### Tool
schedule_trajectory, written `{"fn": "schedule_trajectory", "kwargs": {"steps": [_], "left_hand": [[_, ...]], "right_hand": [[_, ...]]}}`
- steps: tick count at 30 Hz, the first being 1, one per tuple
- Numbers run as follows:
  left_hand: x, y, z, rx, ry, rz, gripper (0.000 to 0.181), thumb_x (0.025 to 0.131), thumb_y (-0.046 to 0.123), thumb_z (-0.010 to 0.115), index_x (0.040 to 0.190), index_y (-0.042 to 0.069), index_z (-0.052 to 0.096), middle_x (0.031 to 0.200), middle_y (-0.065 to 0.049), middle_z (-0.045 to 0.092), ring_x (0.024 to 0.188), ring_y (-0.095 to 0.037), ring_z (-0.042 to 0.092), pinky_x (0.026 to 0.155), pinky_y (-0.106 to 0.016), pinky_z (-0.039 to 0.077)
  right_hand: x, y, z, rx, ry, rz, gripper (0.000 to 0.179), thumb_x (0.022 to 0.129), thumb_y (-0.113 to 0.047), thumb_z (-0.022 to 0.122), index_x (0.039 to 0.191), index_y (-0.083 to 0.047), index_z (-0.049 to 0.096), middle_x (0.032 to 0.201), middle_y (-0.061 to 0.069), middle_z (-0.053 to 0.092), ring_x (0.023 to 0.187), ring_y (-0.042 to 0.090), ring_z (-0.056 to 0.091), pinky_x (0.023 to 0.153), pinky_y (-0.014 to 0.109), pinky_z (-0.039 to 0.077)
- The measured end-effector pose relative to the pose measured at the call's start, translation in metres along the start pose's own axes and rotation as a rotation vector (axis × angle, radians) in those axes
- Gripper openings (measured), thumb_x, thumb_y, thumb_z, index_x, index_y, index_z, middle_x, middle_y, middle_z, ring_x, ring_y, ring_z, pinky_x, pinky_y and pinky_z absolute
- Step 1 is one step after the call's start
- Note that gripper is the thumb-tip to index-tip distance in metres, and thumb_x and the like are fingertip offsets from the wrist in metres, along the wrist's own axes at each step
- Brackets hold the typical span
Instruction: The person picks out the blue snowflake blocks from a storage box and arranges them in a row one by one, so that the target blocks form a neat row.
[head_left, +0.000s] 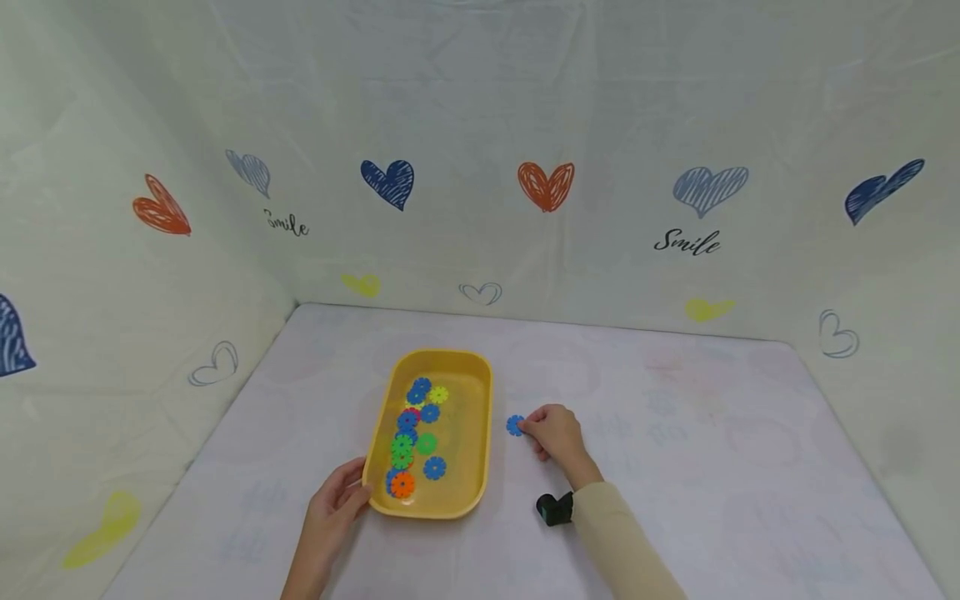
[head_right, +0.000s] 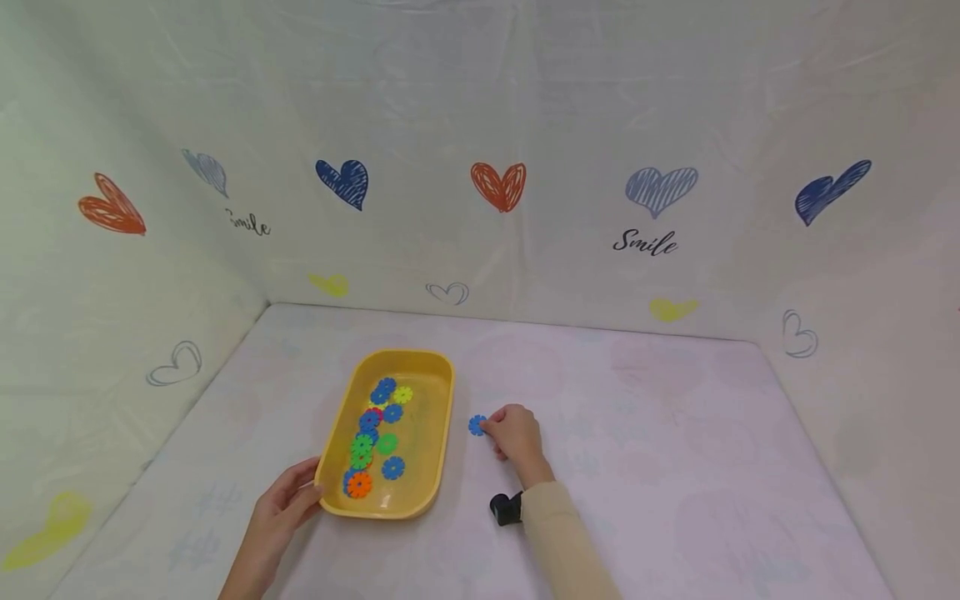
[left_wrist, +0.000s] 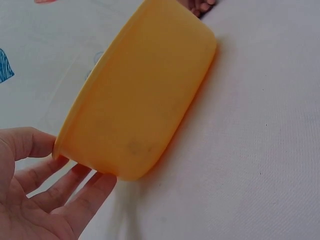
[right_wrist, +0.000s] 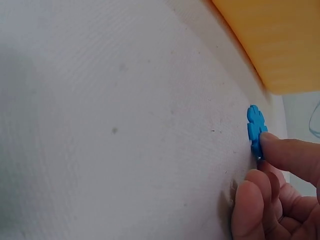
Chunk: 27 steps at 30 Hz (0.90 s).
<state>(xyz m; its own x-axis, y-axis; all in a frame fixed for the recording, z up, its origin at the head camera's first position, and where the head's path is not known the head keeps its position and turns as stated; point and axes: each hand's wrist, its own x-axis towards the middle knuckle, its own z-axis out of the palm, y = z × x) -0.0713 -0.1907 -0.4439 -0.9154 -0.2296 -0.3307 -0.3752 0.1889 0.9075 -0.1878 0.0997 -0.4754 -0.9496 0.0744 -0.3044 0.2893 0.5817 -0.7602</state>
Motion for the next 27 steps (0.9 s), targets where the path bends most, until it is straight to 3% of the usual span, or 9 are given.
{"fn": "schedule_trajectory", "kwargs": {"steps": [7,20,27], "left_hand": [[0.0,-0.001,-0.001,0.008,0.004,0.004,0.046,0.091,0.005,0.051,0.136,0.002,0.042,0.135,-0.023,0.046,0.099,-0.005,0.057,0.082,-0.018,0.052],[0.0,-0.001,0.0,0.015,0.008,-0.005,0.045,0.093,0.008,0.051,0.137,0.002,0.041,0.136,-0.024,0.045,0.112,-0.022,0.054,0.083,-0.021,0.053],[-0.002,-0.002,0.0,-0.007,-0.004,0.006,0.046,0.093,0.008,0.051,0.137,0.002,0.041,0.136,-0.023,0.045,0.098,-0.001,0.056,0.083,-0.017,0.052]], "right_hand": [[0.002,-0.004,0.003,-0.048,0.0,0.029,0.019,0.082,-0.024,0.069,0.081,-0.006,0.062,0.053,0.002,0.051,0.04,0.012,0.046,0.04,0.019,0.044],[0.004,-0.008,0.003,-0.073,-0.014,0.065,0.019,0.083,-0.024,0.068,0.081,-0.006,0.06,0.056,0.004,0.053,0.042,0.013,0.047,0.04,0.019,0.044],[0.002,0.002,-0.004,0.093,-0.025,0.025,0.025,0.084,-0.027,0.066,0.09,-0.003,0.059,0.057,0.004,0.054,0.042,0.013,0.049,0.042,0.021,0.047]]}}
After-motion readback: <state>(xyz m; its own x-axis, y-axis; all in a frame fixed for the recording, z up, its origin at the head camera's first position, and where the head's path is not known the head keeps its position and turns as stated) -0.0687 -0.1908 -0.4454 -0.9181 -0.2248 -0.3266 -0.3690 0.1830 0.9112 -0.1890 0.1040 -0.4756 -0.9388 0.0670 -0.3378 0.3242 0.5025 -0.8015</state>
